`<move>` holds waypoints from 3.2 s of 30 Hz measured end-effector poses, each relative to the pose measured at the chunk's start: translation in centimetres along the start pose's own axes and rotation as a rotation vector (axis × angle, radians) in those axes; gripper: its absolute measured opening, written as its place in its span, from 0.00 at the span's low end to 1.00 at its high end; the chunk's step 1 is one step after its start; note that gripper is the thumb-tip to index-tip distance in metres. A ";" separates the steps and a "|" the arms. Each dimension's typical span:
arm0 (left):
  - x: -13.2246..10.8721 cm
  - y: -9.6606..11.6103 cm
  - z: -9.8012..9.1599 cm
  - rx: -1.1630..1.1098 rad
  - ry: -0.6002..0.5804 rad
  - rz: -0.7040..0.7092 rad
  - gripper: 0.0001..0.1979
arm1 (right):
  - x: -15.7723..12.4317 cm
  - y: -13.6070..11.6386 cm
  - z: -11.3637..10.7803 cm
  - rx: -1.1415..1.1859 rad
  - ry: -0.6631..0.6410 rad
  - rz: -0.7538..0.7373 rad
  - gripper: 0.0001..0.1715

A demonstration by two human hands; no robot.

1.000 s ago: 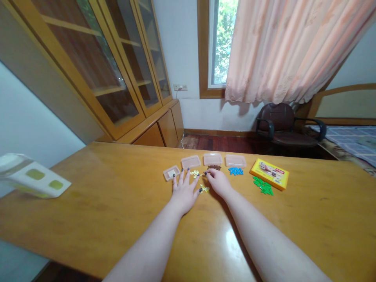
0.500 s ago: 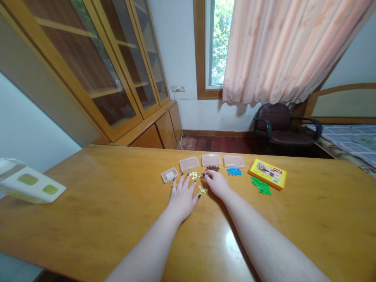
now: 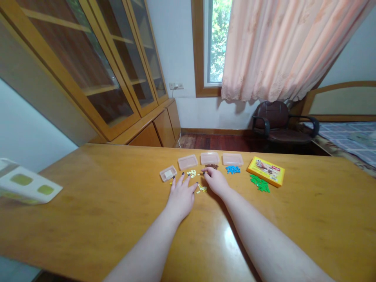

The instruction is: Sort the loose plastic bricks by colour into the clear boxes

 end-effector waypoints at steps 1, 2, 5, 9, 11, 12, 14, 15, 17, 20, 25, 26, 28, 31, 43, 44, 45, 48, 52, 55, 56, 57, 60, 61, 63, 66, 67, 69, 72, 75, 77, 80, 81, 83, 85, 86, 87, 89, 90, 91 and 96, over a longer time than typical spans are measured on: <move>0.0 0.1 0.0 0.000 -0.007 0.007 0.20 | 0.0 0.0 0.0 0.002 -0.001 0.004 0.17; -0.1 0.2 0.0 -0.001 -0.016 0.015 0.20 | 0.0 0.0 0.0 0.005 -0.004 0.009 0.17; -0.2 0.2 -0.1 -0.005 -0.047 0.006 0.21 | -0.1 0.0 0.1 0.001 -0.012 0.021 0.16; -0.1 -0.6 -0.2 0.011 -0.032 -0.091 0.19 | -0.1 0.0 0.1 -0.013 -0.012 0.015 0.15; 0.2 -1.0 0.0 0.017 -0.007 -0.115 0.20 | -0.1 0.0 0.1 -0.010 -0.009 0.006 0.15; 0.5 -1.3 0.1 0.013 -0.001 -0.126 0.20 | -0.1 0.0 0.1 -0.010 -0.009 0.003 0.15; 1.0 -1.9 0.4 -0.006 -0.002 -0.167 0.21 | -0.1 0.0 0.1 -0.016 -0.008 -0.004 0.15; 1.1 -2.1 0.4 -0.017 0.002 -0.189 0.22 | -0.1 0.0 0.0 -0.021 -0.007 -0.005 0.15; 1.3 -2.1 -0.1 -0.034 0.036 -0.185 0.23 | -0.1 0.0 0.0 -0.030 -0.007 -0.006 0.15; 1.1 -0.8 -0.7 -0.079 0.042 -0.059 0.23 | 0.0 0.0 0.1 -0.017 -0.006 -0.012 0.15; 1.0 0.7 -0.4 -0.114 -0.041 0.045 0.22 | 0.1 0.0 0.1 -0.018 -0.005 -0.024 0.15; 1.2 0.6 -0.2 -0.110 -0.042 0.035 0.22 | 0.0 0.0 0.1 -0.026 -0.004 -0.020 0.15; 1.6 0.3 0.1 -0.108 -0.040 0.015 0.22 | -0.1 -0.1 0.1 -0.046 -0.001 -0.014 0.15; 2.2 -0.2 0.3 -0.106 -0.016 -0.013 0.22 | -0.4 -1.1 0.0 -0.142 -0.001 -0.079 0.15; 2.4 -1.1 0.6 -0.115 0.031 -0.043 0.22 | -2.3 -4.2 1.1 -0.472 -0.082 -0.439 0.19; 2.4 -1.1 0.6 -0.114 0.038 -0.047 0.22 | -2.2 -4.2 1.1 -0.465 -0.075 -0.446 0.18; 2.5 -1.2 0.7 -0.109 0.047 -0.057 0.22 | -2.2 -4.1 1.0 -0.459 -0.068 -0.443 0.17; 2.5 -1.6 0.7 -0.080 0.066 -0.112 0.21 | -1.9 -3.8 1.0 -0.447 -0.061 -0.415 0.15; 2.4 -1.8 0.6 -0.075 0.062 -0.120 0.22 | -1.6 -3.5 1.1 -0.402 -0.056 -0.426 0.17; 2.0 -1.0 0.0 -0.107 0.062 -0.027 0.22 | -1.1 -2.9 0.4 -0.339 0.012 -0.360 0.18; 1.8 -0.5 -0.1 -0.120 0.055 0.028 0.22 | -0.9 -2.6 0.1 -0.318 0.046 -0.323 0.17; 1.6 0.0 -0.3 -0.131 0.045 0.086 0.22 | -0.7 -2.3 -0.3 -0.299 0.081 -0.288 0.17; 1.2 1.0 -0.5 -0.141 0.022 0.172 0.19 | -0.4 -1.7 -1.0 -0.254 0.151 -0.232 0.15; 1.1 1.0 -0.4 -0.137 0.019 0.166 0.19 | -0.3 -1.6 -1.1 -0.245 0.161 -0.230 0.15; 1.1 1.0 -0.3 -0.129 0.013 0.139 0.19 | -0.3 -1.4 -1.1 -0.228 0.168 -0.236 0.14; 1.2 0.8 -0.3 -0.116 0.015 0.101 0.20 | -0.2 -1.3 -1.0 -0.208 0.178 -0.247 0.13; 1.2 0.7 -0.3 -0.114 0.020 0.091 0.20 | -0.2 -1.3 -1.0 -0.203 0.180 -0.249 0.13; 1.1 0.8 -0.3 -0.118 0.026 0.099 0.21 | -0.2 -1.2 -1.0 -0.194 0.184 -0.247 0.13; 1.0 1.2 -0.2 -0.127 0.016 0.159 0.19 | -0.2 -1.3 -1.1 -0.187 0.188 -0.241 0.13; 1.0 1.0 -0.1 -0.116 0.018 0.147 0.19 | -0.2 -1.4 -1.1 -0.186 0.187 -0.238 0.13; 1.0 0.6 -0.1 -0.100 0.027 0.100 0.20 | -0.2 -1.4 -1.1 -0.178 0.191 -0.244 0.13; 1.1 -0.4 -0.2 -0.065 0.027 -0.012 0.19 | -0.2 -1.3 -1.1 -0.159 0.206 -0.261 0.13; 1.1 -0.7 -0.2 -0.053 0.023 -0.051 0.19 | -0.1 -1.2 -1.1 -0.154 0.211 -0.266 0.13; 1.1 -1.1 -0.3 -0.036 0.019 -0.104 0.19 | -0.1 -1.0 -1.1 -0.149 0.223 -0.274 0.12; 1.1 -0.9 -0.6 -0.043 0.021 -0.088 0.19 | 0.0 -0.9 -1.1 -0.143 0.232 -0.283 0.12; 1.1 -0.5 -0.8 -0.055 0.017 -0.050 0.20 | 0.0 -0.9 -1.1 -0.141 0.236 -0.287 0.12; 1.0 0.0 -0.9 -0.068 0.008 0.002 0.20 | 0.0 -0.8 -1.0 -0.140 0.239 -0.290 0.12; 0.5 1.4 -1.3 -0.084 -0.028 0.122 0.18 | 0.0 -0.8 -1.0 -0.140 0.241 -0.290 0.11; 0.2 2.0 -1.5 -0.082 -0.053 0.167 0.16 | 0.0 -0.9 -1.1 -0.141 0.241 -0.288 0.11; -0.1 2.6 -1.6 -0.077 -0.081 0.198 0.15 | 0.0 -0.9 -1.1 -0.140 0.240 -0.286 0.11; -1.1 3.4 -1.2 -0.054 -0.209 0.130 0.15 | -0.1 -1.2 -1.3 -0.133 0.235 -0.285 0.11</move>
Point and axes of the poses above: each hand's wrist, its own x-axis towards the middle knuckle, its own z-axis out of the palm, y = z × x, the point moved 7 cm from there along x, towards the middle knuckle, and after that the axes turned 5 degrees about -y, right-handed, at the moved point
